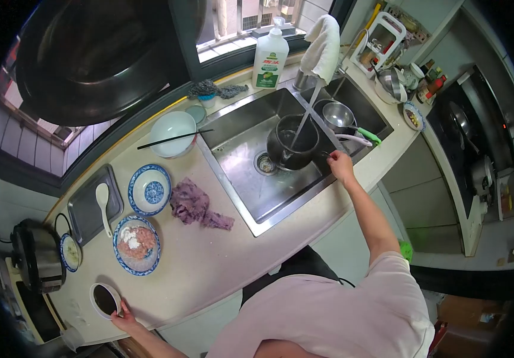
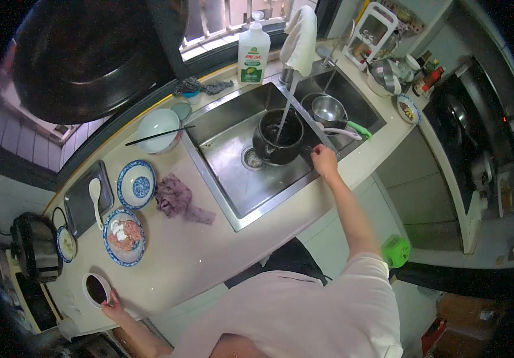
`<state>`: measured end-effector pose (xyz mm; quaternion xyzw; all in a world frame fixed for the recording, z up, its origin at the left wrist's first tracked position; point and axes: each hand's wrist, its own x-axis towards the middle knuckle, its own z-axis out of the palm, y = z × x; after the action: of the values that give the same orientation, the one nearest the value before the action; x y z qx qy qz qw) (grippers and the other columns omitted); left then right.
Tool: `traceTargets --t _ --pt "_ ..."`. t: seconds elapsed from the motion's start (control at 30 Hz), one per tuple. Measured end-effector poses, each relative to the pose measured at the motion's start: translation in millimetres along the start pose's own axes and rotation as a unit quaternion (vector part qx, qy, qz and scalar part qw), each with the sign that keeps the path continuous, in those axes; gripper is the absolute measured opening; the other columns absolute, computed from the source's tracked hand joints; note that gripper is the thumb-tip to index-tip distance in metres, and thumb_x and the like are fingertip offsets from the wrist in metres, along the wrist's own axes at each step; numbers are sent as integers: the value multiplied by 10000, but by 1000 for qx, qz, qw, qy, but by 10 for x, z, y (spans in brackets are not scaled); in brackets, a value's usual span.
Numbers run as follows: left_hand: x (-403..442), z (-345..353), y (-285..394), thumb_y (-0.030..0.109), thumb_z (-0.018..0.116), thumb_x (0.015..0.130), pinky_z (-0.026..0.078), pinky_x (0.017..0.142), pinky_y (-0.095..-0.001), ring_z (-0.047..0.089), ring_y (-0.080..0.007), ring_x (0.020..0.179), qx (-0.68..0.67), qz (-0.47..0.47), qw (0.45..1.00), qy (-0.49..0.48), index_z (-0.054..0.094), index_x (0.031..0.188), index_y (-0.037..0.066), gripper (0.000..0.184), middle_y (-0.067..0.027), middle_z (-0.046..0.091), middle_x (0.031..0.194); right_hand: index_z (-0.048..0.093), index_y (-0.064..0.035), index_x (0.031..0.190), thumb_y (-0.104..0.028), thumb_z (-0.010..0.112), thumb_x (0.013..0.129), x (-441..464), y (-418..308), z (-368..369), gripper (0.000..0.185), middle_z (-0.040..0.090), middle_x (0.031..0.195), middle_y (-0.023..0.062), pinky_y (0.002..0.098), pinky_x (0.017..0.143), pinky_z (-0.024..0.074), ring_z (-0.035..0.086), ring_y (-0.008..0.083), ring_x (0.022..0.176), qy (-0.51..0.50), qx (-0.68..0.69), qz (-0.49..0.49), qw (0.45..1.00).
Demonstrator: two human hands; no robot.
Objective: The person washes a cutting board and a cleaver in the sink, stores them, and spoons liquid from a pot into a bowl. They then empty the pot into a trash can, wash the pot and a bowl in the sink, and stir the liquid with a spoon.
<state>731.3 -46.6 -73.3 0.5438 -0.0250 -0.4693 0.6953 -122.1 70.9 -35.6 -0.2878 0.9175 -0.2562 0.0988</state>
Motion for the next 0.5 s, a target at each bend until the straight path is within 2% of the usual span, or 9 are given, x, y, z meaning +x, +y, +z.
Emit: traceTargets --t 0.1,0.17,0.27,0.33,0.43,0.47,0.5 --pt "-314 101 32 49 484 730 548 798 -454 519 -381 1018 13 63 998 23 400 1189 -92 487 -205 488 1138 629 -35 892 -176 581 741 62 157 -60 212 640 843 173 406 723 471 611 343 812 6 24 8 1000" --pt "-605 190 66 44 493 728 530 832 -457 505 -359 1047 23 74 997 14 403 1211 -55 502 -186 475 1170 631 -35 896 -176 583 738 101 236 -88 217 640 855 172 402 724 472 610 340 813 3 46 29 998" --pt "-1155 411 94 38 506 723 508 868 -463 482 -344 1084 38 64 997 -34 407 1233 -8 522 -173 453 1210 636 -34 866 -176 618 727 282 433 -49 200 645 787 144 355 645 464 619 271 722 44 54 26 997" --pt "-1489 531 63 39 522 715 513 867 -447 498 -359 1063 35 48 997 -58 402 1244 1 544 -178 454 1217 637 -37 868 -200 610 745 400 450 -112 207 644 798 152 368 655 460 620 286 744 79 46 33 995" --pt "-2028 744 -47 33 569 685 474 934 -454 459 -366 1114 57 11 987 -151 386 1242 -35 591 -194 418 1242 636 -36 872 -240 585 777 764 454 -245 231 641 817 168 393 676 455 615 316 781 122 41 37 991" --pt "-2143 808 -137 32 566 684 491 912 -449 464 -372 1112 46 11 991 -124 393 1250 -11 593 -192 417 1253 635 -35 873 -253 574 788 889 392 -323 243 640 823 174 401 684 454 613 327 794 132 40 37 990" --pt "-2274 872 -223 30 566 681 502 898 -443 470 -375 1103 39 -8 992 -123 393 1253 -4 598 -193 418 1251 628 -57 926 -266 507 810 1030 352 -439 268 611 934 211 438 758 443 575 382 902 106 57 49 992"
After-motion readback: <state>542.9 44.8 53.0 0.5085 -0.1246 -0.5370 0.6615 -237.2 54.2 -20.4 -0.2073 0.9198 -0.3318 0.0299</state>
